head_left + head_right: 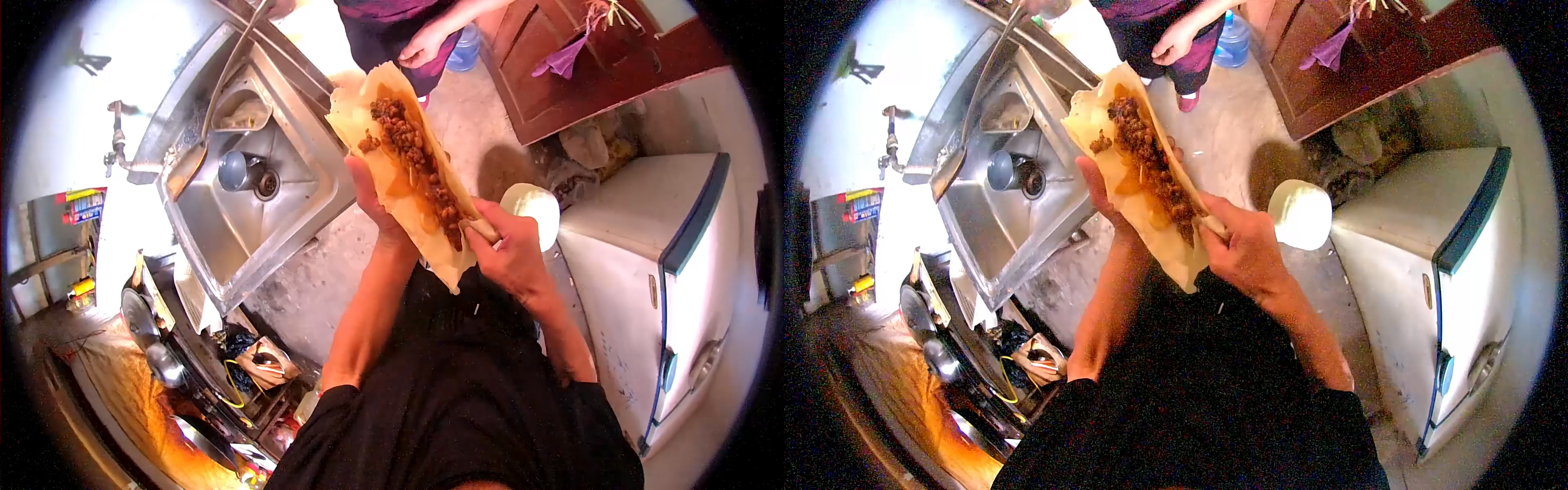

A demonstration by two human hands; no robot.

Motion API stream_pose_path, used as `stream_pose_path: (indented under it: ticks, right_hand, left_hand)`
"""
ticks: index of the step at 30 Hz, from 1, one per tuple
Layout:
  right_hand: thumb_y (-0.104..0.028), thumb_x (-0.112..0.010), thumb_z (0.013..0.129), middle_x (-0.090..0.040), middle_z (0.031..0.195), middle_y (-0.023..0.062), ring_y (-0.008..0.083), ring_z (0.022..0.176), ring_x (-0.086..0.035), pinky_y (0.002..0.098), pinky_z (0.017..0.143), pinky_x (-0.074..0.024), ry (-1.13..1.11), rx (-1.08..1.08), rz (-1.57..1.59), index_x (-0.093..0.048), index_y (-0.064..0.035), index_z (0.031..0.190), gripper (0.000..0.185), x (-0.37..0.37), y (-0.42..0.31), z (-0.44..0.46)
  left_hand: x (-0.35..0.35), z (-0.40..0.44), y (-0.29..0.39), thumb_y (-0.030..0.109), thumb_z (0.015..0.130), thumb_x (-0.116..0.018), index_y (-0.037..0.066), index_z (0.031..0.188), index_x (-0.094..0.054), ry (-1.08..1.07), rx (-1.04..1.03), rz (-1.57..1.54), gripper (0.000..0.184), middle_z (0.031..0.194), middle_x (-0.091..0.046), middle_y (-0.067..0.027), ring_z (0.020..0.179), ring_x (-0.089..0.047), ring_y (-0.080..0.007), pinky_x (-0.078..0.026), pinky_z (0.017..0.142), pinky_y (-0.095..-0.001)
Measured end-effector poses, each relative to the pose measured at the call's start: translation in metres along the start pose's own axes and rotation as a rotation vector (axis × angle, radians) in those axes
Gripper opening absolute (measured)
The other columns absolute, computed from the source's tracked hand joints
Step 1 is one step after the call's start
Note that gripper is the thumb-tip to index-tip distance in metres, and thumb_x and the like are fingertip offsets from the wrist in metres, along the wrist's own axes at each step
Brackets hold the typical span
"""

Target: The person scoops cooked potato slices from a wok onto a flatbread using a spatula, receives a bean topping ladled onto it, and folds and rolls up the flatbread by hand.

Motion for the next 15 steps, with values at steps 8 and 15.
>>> stream_pose_path:
  ticks: [8,15]
  right_hand:
    - [-0.024,-0.076,0.085,-0.063,0.121,0.0287,0.041,0.106,-0.066,0.0441,0.094,-0.053,-0.044,0.238,-0.112,-0.053,0.0057,0.135,0.063,0.045,-0.019,-0.015]
    - [-0.02,-0.086,0.07,-0.061,0.115,0.0233,0.0407,0.1,-0.064,0.045,0.085,-0.054,0.087,0.018,-0.481,-0.051,0.0044,0.135,0.077,0.066,0.0,-0.053]
  left_hand:
    - [-0.03,0.004,-0.055,0.077,0.088,-0.052,0.004,0.129,-0.051,-0.007,0.139,-0.082,0.084,0.099,-0.064,-0.0153,0.082,-0.066,-0.0288,-0.057,0.071,-0.0388]
    - [-0.015,-0.017,-0.113,0.082,0.086,-0.05,0.005,0.134,-0.049,0.087,0.184,-0.005,0.091,0.103,-0.064,-0.0201,0.087,-0.063,-0.0342,-0.054,0.075,-0.0434]
Point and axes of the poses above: each hand's wrist, its own z-axis towards the middle knuckle, its own x-axis out of the back of the hand, y = z × x, the point moved 5 cm from there along z, towards the middle knuckle
